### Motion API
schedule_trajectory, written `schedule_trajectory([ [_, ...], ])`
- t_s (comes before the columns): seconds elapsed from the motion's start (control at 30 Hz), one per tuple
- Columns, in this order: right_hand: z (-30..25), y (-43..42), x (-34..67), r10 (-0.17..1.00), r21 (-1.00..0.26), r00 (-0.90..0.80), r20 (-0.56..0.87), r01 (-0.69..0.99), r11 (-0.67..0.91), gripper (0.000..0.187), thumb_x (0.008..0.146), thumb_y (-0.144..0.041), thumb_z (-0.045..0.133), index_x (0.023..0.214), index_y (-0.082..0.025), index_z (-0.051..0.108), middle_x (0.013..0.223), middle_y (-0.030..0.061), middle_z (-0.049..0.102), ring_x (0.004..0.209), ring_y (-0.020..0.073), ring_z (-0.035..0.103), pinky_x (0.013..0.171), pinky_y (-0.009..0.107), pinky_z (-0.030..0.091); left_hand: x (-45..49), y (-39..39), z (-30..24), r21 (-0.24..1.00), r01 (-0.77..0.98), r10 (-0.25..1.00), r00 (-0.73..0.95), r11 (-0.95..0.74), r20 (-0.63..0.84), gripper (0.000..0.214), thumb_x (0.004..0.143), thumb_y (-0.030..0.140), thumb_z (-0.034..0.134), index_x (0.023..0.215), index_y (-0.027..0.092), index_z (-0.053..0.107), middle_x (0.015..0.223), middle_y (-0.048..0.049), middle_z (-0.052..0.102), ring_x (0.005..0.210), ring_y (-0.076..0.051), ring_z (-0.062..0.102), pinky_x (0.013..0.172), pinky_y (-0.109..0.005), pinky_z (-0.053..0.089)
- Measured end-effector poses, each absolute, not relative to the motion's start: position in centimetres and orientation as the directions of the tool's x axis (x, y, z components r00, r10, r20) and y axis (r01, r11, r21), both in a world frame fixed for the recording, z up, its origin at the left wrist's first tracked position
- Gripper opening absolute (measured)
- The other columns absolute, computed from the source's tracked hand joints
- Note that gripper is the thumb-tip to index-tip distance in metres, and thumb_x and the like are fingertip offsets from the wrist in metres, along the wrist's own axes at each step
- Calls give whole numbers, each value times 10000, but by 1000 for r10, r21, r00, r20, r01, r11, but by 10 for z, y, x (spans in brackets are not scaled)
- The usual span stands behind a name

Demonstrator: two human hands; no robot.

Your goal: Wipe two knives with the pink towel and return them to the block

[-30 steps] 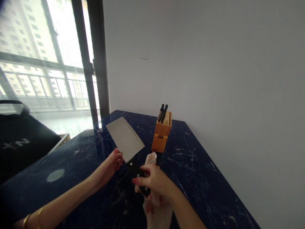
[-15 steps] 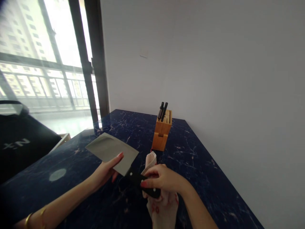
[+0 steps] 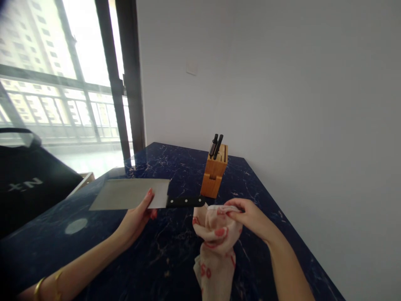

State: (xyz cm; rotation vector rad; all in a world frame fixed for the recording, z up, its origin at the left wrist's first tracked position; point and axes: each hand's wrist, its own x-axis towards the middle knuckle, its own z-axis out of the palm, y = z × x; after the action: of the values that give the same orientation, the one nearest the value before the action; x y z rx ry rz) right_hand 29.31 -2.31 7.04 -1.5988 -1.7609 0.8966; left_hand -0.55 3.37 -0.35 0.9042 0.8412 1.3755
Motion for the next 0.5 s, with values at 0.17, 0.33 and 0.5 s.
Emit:
schedule_trajectory([
  [0.17,81,-26,318,924,-818,248,290,566,105,340,699,-324,560,996,-168,610,970,73,654,866,214,597,735,297,458,-2,34,-12,966,-256,999,-12,-42,40,387,693,509,594,589,136,612,520,-13,575,502,-128,514,561,-234,421],
  [0.33,95,-31,303,709,-722,480,517,689,59,310,705,-335,548,976,-208,627,913,58,654,790,218,599,687,318,465,0,29,-10,989,-137,999,-8,-49,48,413,716,506,570,559,130,633,545,-42,618,555,-154,544,631,-254,431],
  [0.5,83,-22,249,723,-644,343,600,742,184,279,738,-267,481,980,-205,605,991,51,630,892,209,579,820,343,432,3,23,-1,997,-69,999,23,-21,23,438,722,511,558,478,150,606,494,-43,615,501,-156,535,572,-252,427],
])
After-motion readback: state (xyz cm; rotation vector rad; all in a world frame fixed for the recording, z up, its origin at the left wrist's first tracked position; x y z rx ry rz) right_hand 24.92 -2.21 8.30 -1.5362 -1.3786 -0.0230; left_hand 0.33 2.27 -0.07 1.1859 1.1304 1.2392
